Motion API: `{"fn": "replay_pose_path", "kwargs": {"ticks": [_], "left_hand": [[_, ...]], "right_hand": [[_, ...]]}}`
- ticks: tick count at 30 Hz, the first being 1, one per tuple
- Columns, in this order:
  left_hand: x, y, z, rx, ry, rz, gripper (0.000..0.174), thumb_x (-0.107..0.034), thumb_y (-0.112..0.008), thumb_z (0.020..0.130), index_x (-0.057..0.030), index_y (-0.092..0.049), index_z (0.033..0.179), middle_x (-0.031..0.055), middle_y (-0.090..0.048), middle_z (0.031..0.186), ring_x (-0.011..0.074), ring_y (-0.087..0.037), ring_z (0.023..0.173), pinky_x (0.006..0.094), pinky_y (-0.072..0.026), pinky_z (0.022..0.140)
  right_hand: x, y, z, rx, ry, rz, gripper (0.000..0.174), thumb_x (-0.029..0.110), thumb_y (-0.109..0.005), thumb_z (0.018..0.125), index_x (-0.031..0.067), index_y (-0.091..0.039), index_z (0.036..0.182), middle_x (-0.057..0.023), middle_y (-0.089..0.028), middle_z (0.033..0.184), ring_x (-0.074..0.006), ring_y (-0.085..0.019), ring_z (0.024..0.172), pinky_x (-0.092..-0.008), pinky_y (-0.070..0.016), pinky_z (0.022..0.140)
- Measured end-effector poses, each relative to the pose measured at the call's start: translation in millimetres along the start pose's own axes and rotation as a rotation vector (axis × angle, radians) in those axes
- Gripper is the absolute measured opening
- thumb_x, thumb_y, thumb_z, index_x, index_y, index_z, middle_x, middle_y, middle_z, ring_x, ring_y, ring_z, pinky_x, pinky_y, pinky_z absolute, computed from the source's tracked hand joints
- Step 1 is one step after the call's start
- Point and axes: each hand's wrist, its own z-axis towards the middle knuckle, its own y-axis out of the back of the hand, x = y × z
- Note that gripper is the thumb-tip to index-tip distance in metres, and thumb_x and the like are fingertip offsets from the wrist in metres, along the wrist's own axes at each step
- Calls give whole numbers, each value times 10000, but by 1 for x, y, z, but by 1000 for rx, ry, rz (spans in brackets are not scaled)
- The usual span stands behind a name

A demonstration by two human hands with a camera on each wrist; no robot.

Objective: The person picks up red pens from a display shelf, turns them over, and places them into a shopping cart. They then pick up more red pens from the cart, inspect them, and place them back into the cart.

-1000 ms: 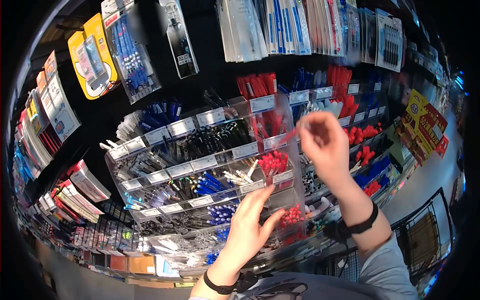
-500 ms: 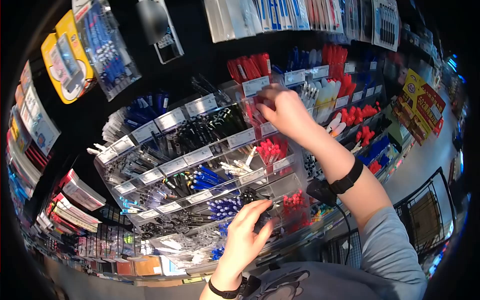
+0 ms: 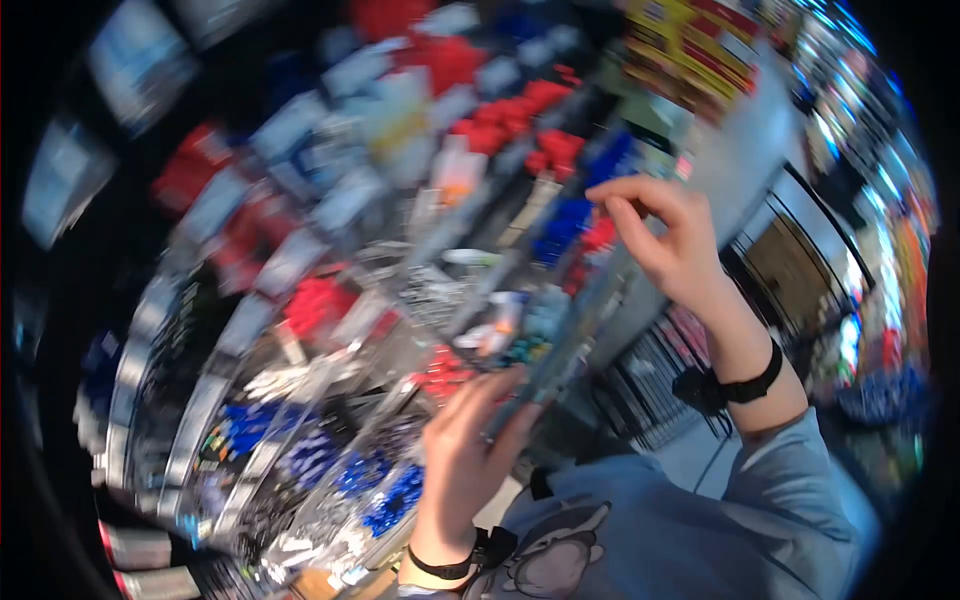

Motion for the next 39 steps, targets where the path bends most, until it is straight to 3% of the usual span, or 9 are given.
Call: {"fn": "replay_pose_path", "kwargs": {"ticks": [7,9,14,18,20,26,28,30,39], "left_hand": [[-13,-138,53,332,69,-120,271,-67,-661,774,-3,-615,1033,136,-641,877,217,-631,824,302,-474,751],[-12,-186,65,453,75,-196,238,-30,-611,819,16,-619,1052,98,-654,951,143,-619,876,263,-482,782],[4,-305,79,660,115,-206,229,-103,-603,850,14,-610,1047,128,-655,927,186,-633,834,285,-482,756],[25,-382,76,789,198,-200,242,-138,-608,848,20,-607,1031,136,-657,904,191,-644,810,284,-494,726],[36,-412,73,884,204,-85,235,-107,-590,865,11,-606,1068,85,-659,951,125,-628,845,250,-488,759],[42,-463,71,977,160,55,220,-124,-608,847,3,-623,1026,107,-667,884,150,-642,816,265,-493,727],[52,-472,70,978,111,94,216,-131,-621,836,-2,-626,1009,123,-664,861,170,-650,796,271,-494,711],[63,-480,69,985,103,109,217,-131,-624,832,5,-622,1001,140,-658,872,186,-650,790,281,-495,707],[104,-508,77,1050,-103,246,161,-116,-597,816,-6,-615,932,159,-621,878,327,-595,828,387,-469,755]], "right_hand": [[-116,176,-111,-329,-536,-219,182,116,-541,872,-14,-638,955,-57,-640,723,-83,-591,696,-240,-459,630],[-141,218,-155,-402,-683,-266,189,121,-536,874,-24,-637,939,-70,-649,736,-92,-604,698,-239,-459,625],[-210,277,-280,-447,-1041,-373,206,140,-549,842,-31,-639,912,-133,-664,752,-181,-660,712,-300,-492,656],[-239,285,-339,-353,-1299,-454,216,159,-578,798,-24,-642,896,-186,-650,776,-292,-647,747,-345,-492,704],[-246,286,-349,-269,-1419,-397,230,179,-587,791,-16,-645,898,-201,-645,774,-315,-643,766,-362,-493,722],[-278,287,-369,-165,-1538,-463,202,133,-543,772,-9,-654,863,-238,-638,818,-372,-627,814,-401,-494,777],[-289,288,-372,-152,-1585,-463,206,150,-585,777,-13,-641,891,-180,-642,736,-277,-632,674,-359,-497,659],[-305,276,-382,-167,-1549,-478,196,142,-585,770,-15,-637,876,-189,-639,732,-290,-632,672,-365,-497,662],[-378,190,-355,-52,-1595,-301,245,185,-576,765,7,-622,927,-239,-632,921,-386,-613,897,-445,-490,810]]}}
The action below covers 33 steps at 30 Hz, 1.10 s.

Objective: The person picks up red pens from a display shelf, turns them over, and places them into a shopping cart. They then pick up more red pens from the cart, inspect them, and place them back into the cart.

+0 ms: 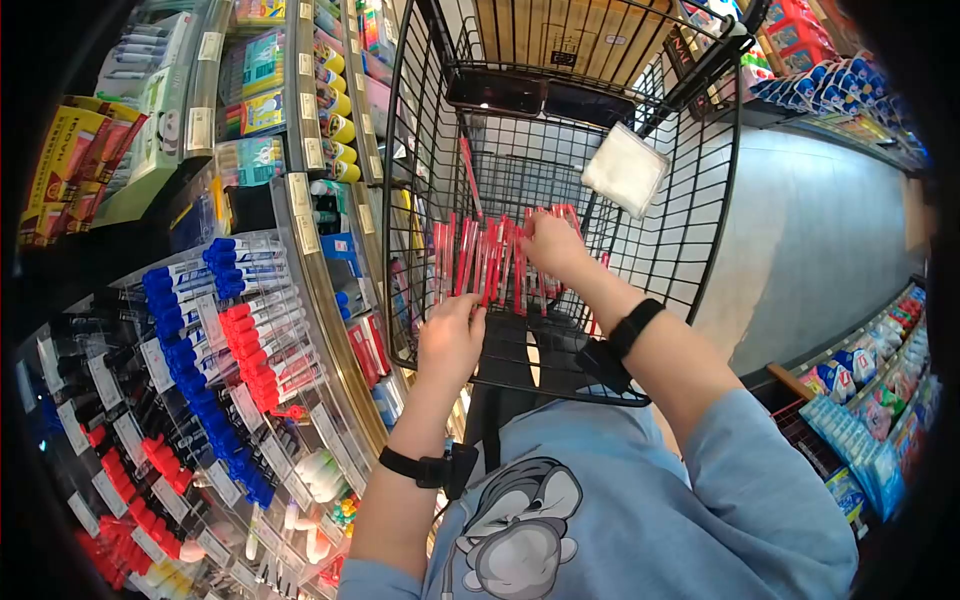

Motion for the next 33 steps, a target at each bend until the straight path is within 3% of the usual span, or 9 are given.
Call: {"fn": "replay_pose_path", "kwargs": {"ticks": [7,13,15,19,20,23,25,29,33], "left_hand": [[0,3,2,-27,-57,-75,121,-88,-571,821,-3,-612,896,151,-623,875,324,-592,829,396,-477,752],[1,6,1,-82,0,-168,117,-84,-575,817,-3,-607,896,145,-622,868,323,-591,815,393,-477,735],[2,7,2,-59,12,-201,119,-81,-576,817,-4,-607,901,141,-621,867,322,-591,811,390,-477,731],[2,8,4,-92,-1,-213,119,-78,-577,815,-5,-606,905,138,-620,861,317,-593,807,388,-478,726],[2,7,4,-108,0,-225,120,-62,-584,807,-5,-613,909,147,-620,854,318,-599,796,380,-478,712],[3,6,4,-128,3,-231,126,-45,-590,801,-4,-619,917,152,-622,845,308,-609,775,365,-480,692],[3,5,4,-133,4,-227,127,-45,-589,803,-5,-620,920,148,-623,842,297,-613,765,358,-481,685],[3,4,3,-115,69,-230,120,-49,-589,812,0,-620,917,137,-623,823,255,-623,731,336,-481,671],[1,4,4,-134,81,-221,112,-54,-588,818,3,-620,908,133,-623,812,246,-621,716,331,-478,660]], "right_hand": [[24,-29,36,-214,-141,-90,221,219,-613,753,10,-634,824,-208,-644,844,-358,-628,830,-433,-503,757],[32,-33,54,-143,-199,-168,294,277,-668,706,-5,-646,786,-203,-650,827,-348,-637,818,-423,-514,743],[34,-29,58,-8,-231,-120,386,306,-718,700,-15,-646,901,-215,-642,957,-363,-633,888,-413,-521,769],[42,-7,59,91,-267,91,295,266,-694,689,-17,-659,767,-193,-663,764,-310,-660,797,-390,-519,726],[30,-12,64,5,-223,152,252,249,-680,686,-2,-653,686,-155,-656,666,-247,-657,665,-347,-519,637],[31,25,73,72,-178,443,250,252,-692,677,8,-644,649,-115,-651,634,-188,-623,565,-300,-506,562],[32,49,90,-72,-163,359,242,249,-691,676,25,-634,603,-84,-646,603,-147,-586,506,-262,-486,515],[16,70,137,-289,-150,-52,280,287,-691,673,11,-665,633,-107,-643,596,-239,-657,658,-327,-527,650],[2,61,162,-319,-150,-163,336,286,-702,676,-26,-677,799,-207,-665,832,-334,-644,857,-376,-510,779]]}}
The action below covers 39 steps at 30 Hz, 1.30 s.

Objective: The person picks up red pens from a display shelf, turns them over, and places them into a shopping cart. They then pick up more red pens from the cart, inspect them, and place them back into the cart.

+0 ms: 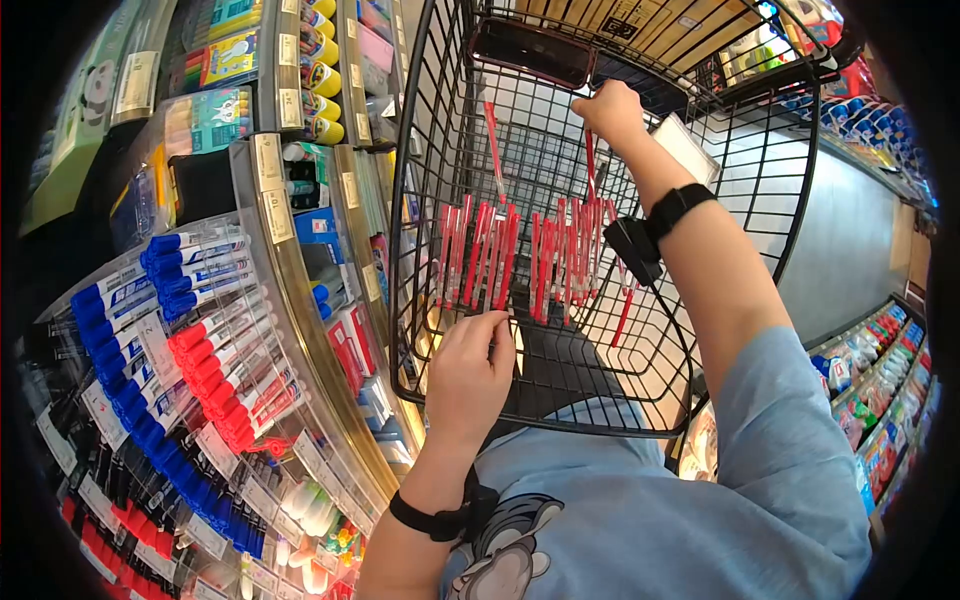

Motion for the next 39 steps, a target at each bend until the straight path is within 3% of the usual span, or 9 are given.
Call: {"fn": "replay_pose_path", "kwargs": {"ticks": [1,5,9,12,24,26,28,31,39], "left_hand": [[3,-2,0,-3,3,15,105,-59,-585,822,-1,-621,902,131,-623,811,246,-618,715,329,-477,657],[2,-1,0,4,5,39,101,-66,-583,827,-5,-622,897,129,-624,808,245,-618,723,328,-477,659],[1,-1,0,-5,10,25,106,-71,-582,831,1,-617,899,130,-627,810,241,-622,706,327,-480,649],[1,-1,0,48,53,-19,135,-78,-594,824,9,-612,927,135,-630,818,233,-630,706,319,-486,654],[-1,-6,43,416,66,181,334,-209,-631,800,3,-599,1056,199,-631,902,317,-624,812,379,-485,738],[-5,-11,56,441,101,284,338,-213,-629,793,-2,-602,1056,220,-626,915,348,-617,837,403,-479,760],[0,-21,67,416,39,335,299,-208,-631,784,-13,-623,1011,223,-631,889,355,-618,846,420,-477,768],[9,-33,84,612,183,430,237,-218,-626,793,-12,-625,911,203,-640,861,362,-612,872,450,-482,778],[28,-55,97,662,253,488,240,-192,-676,720,-28,-646,893,179,-654,869,336,-625,873,402,-481,779]], "right_hand": [[-2,-2,1,52,8,10,363,249,-693,695,-43,-640,904,-251,-635,954,-370,-622,907,-392,-501,808],[-6,-20,-14,-194,139,-78,355,207,-655,726,-29,-573,978,-228,-636,921,-373,-621,879,-412,-505,786],[18,-18,-96,212,230,74,211,222,-657,717,41,-653,825,-179,-650,799,-340,-638,816,-409,-509,772],[22,-37,-140,414,215,31,320,233,-678,719,-25,-605,893,-225,-621,939,-375,-614,906,-435,-503,787],[26,-48,-154,306,76,48,155,53,-585,762,-38,-571,887,-238,-631,897,-378,-637,850,-409,-531,728],[21,-60,-159,187,128,47,221,59,-591,736,-44,-527,922,-245,-620,881,-381,-628,855,-427,-526,729],[28,-56,-161,239,129,-60,291,45,-634,710,-38,-505,957,-234,-614,923,-366,-637,857,-406,-539,711],[35,-48,-163,302,128,-78,380,23,-683,665,-33,-480,982,-221,-609,943,-351,-643,859,-377,-549,698],[34,-50,-163,296,64,-62,502,55,-769,589,-19,-458,976,-193,-623,908,-336,-650,836,-361,-551,697]]}}
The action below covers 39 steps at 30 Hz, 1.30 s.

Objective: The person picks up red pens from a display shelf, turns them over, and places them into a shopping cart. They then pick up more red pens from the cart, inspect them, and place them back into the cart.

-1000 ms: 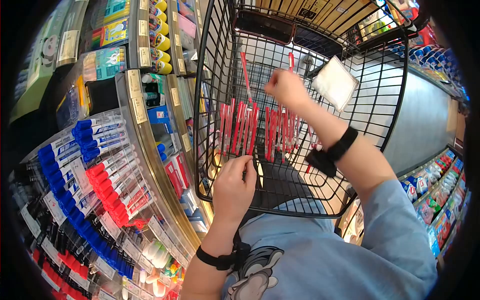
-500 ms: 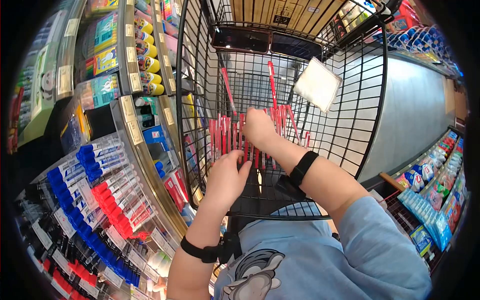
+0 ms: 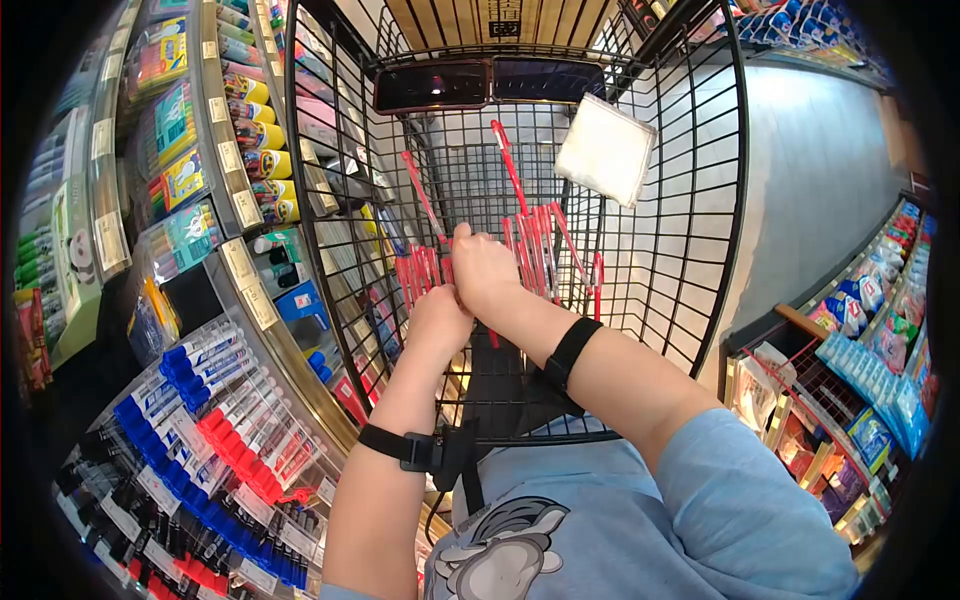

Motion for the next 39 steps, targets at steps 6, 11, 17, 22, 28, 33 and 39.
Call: {"fn": "replay_pose_path", "kwargs": {"ticks": [6,11,17,22,28,33,39], "left_hand": [[1,7,-5,1,-1,-131,297,-194,-667,752,-7,-629,980,159,-668,888,285,-645,870,362,-489,760],[-4,8,-1,-90,-178,-557,262,-143,-606,844,1,-584,1062,88,-665,907,146,-623,774,267,-478,633],[-26,36,1,-69,-138,-973,222,-122,-594,863,-11,-575,1055,52,-652,849,67,-583,725,197,-420,599],[-13,29,-5,-238,-125,-751,386,-192,-643,833,22,-552,1141,113,-653,962,131,-597,818,253,-465,694],[-2,26,-42,-150,-85,-663,421,-207,-641,832,26,-537,1167,135,-648,975,147,-597,861,278,-474,751],[2,15,-54,-123,-103,-658,387,-182,-622,845,25,-536,1160,124,-645,952,145,-610,835,268,-487,715],[5,16,-62,-154,-100,-697,363,-168,-610,852,23,-540,1152,127,-645,950,151,-620,826,269,-492,703]], "right_hand": [[-14,11,6,-3,-4,248,362,92,-751,622,-48,-554,891,-231,-637,869,-348,-650,831,-371,-547,726],[-24,59,29,-73,134,629,225,128,-742,658,-4,-635,806,-114,-650,722,-193,-635,655,-315,-511,624],[-22,81,24,70,126,608,279,233,-731,711,-5,-635,820,-88,-641,735,-167,-588,622,-304,-486,609],[-29,72,53,-91,67,447,328,308,-719,698,-13,-665,744,-176,-650,721,-277,-640,729,-357,-504,703],[-36,76,96,-173,-39,156,376,318,-742,677,-8,-664,848,-204,-654,886,-347,-635,870,-395,-506,791],[-37,82,101,-165,-90,5,435,347,-743,697,5,-645,948,-187,-651,960,-324,-629,924,-390,-507,805],[-37,76,84,-167,-68,-92,406,341,-734,710,4,-651,920,-177,-657,929,-326,-635,907,-395,-514,789]]}}
